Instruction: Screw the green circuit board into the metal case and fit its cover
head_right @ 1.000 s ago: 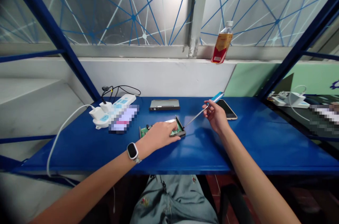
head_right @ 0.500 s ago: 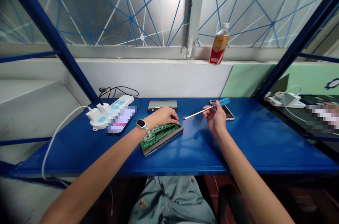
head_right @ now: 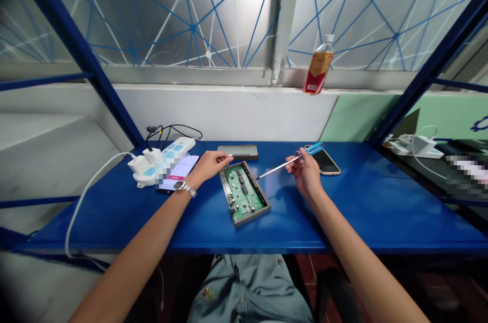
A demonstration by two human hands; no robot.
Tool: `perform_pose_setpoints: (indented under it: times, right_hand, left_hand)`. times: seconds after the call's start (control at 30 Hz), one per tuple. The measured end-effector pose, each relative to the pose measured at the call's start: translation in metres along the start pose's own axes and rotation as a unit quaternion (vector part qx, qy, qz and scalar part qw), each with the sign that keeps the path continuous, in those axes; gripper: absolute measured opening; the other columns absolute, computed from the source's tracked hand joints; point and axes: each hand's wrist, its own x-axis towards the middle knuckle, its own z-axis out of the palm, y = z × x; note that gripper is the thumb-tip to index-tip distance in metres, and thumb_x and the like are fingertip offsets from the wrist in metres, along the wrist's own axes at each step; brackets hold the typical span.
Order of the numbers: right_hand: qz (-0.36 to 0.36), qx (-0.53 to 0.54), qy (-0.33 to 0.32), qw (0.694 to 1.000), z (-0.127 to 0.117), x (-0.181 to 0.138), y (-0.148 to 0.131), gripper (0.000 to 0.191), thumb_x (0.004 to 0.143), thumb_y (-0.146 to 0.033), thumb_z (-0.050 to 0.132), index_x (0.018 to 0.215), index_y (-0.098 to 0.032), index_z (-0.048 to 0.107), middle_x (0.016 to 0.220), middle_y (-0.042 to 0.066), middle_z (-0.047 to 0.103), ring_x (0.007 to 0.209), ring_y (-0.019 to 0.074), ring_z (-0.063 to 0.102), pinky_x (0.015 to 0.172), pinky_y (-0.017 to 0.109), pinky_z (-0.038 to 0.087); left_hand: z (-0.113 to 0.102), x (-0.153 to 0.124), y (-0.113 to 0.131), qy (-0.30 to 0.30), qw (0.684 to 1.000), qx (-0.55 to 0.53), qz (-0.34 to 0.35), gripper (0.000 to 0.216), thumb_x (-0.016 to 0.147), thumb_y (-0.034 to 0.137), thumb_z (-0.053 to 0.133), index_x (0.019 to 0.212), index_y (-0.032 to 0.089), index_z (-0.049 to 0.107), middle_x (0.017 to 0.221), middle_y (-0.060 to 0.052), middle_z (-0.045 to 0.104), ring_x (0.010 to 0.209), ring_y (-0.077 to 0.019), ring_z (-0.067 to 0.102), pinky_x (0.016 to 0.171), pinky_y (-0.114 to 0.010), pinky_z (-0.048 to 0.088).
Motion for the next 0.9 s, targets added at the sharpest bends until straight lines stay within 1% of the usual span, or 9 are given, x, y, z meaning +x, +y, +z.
perform_pose_setpoints:
  times: [0.17,0.23,0.27,0.33,0.4,0.47,0.53,0.7,0.9]
  right_hand:
    - [-0.013,-0.01,-0.062,0.998,0.013,-0.009,0.004,0.036,0.076,-0.047,0.083,0.088,-0.019,0.066,0.074,0.007,0.077,0.056,0.0159,0.07,0.054,0.025,0.058]
    - [-0.007,-0.017,-0.093,0.995,0.025,-0.013,0.006,0.034,0.075,-0.045,0.084,0.088,-0.018,0.068,0.079,0.009,0.079,0.061,0.0168,0.072,0.059,0.026,0.059]
    - [-0.005,-0.02,-0.105,0.994,0.032,-0.014,0.007,0.034,0.075,-0.044,0.084,0.088,-0.018,0.068,0.081,0.01,0.079,0.063,0.0172,0.073,0.061,0.027,0.06]
    - [0.0,-0.029,-0.126,0.992,0.047,-0.017,0.011,0.032,0.076,-0.043,0.084,0.088,-0.017,0.069,0.083,0.011,0.08,0.066,0.0179,0.074,0.064,0.028,0.061]
    - [0.003,-0.033,-0.138,0.99,0.06,-0.019,0.016,0.033,0.077,-0.044,0.083,0.088,-0.017,0.069,0.083,0.011,0.08,0.066,0.0181,0.074,0.063,0.028,0.06]
    - [0.006,-0.028,-0.14,0.99,0.068,-0.02,0.022,0.034,0.076,-0.046,0.083,0.087,-0.018,0.068,0.083,0.01,0.08,0.065,0.0179,0.074,0.062,0.028,0.06]
    - [0.011,-0.022,-0.139,0.99,0.07,-0.021,0.025,0.034,0.076,-0.046,0.084,0.087,-0.018,0.068,0.082,0.01,0.08,0.065,0.0178,0.073,0.061,0.027,0.059]
    - [0.014,-0.02,-0.126,0.992,0.062,-0.024,0.026,0.033,0.076,-0.046,0.084,0.086,-0.019,0.068,0.08,0.009,0.08,0.063,0.0178,0.073,0.061,0.028,0.059]
    - [0.03,-0.01,-0.111,0.993,0.058,-0.022,0.024,0.035,0.071,-0.045,0.086,0.083,-0.017,0.068,0.077,0.009,0.079,0.061,0.0174,0.072,0.058,0.026,0.058]
  left_hand:
    - [-0.038,-0.008,-0.01,0.202,0.976,-0.08,-0.027,0.037,0.096,0.047,0.056,0.088,0.016,0.077,0.073,-0.005,0.076,0.065,-0.0168,0.068,0.066,-0.025,0.052]
    - [-0.053,-0.013,-0.014,0.261,0.963,-0.058,-0.038,0.037,0.096,0.044,0.055,0.088,0.016,0.076,0.072,-0.005,0.075,0.067,-0.0169,0.068,0.068,-0.025,0.053]
    - [-0.059,-0.015,-0.017,0.266,0.962,-0.041,-0.044,0.035,0.095,0.043,0.056,0.086,0.017,0.076,0.072,-0.005,0.075,0.068,-0.0174,0.068,0.07,-0.026,0.053]
    - [-0.067,-0.022,-0.023,0.212,0.976,0.006,-0.044,0.025,0.09,0.038,0.062,0.085,0.019,0.077,0.08,-0.006,0.077,0.076,-0.0198,0.07,0.076,-0.029,0.054]
    - [-0.07,-0.028,-0.027,0.123,0.99,0.056,-0.044,0.017,0.084,0.032,0.066,0.084,0.021,0.078,0.09,-0.006,0.079,0.087,-0.0234,0.071,0.084,-0.032,0.053]
    - [-0.071,-0.034,-0.028,0.05,0.99,0.115,-0.068,0.014,0.082,0.027,0.067,0.084,0.022,0.08,0.097,-0.007,0.077,0.097,-0.0267,0.069,0.091,-0.036,0.051]
    - [-0.071,-0.037,-0.026,0.002,0.978,0.18,-0.106,0.015,0.082,0.025,0.067,0.085,0.024,0.082,0.104,-0.009,0.075,0.105,-0.0301,0.066,0.097,-0.041,0.048]
    - [-0.071,-0.041,-0.025,-0.049,0.955,0.249,-0.152,0.014,0.082,0.026,0.071,0.087,0.027,0.084,0.112,-0.011,0.071,0.117,-0.0354,0.059,0.102,-0.045,0.043]
    - [-0.069,-0.041,-0.035,-0.054,0.959,0.236,-0.148,0.009,0.077,0.025,0.075,0.079,0.028,0.084,0.104,-0.01,0.072,0.109,-0.034,0.063,0.093,-0.039,0.047]
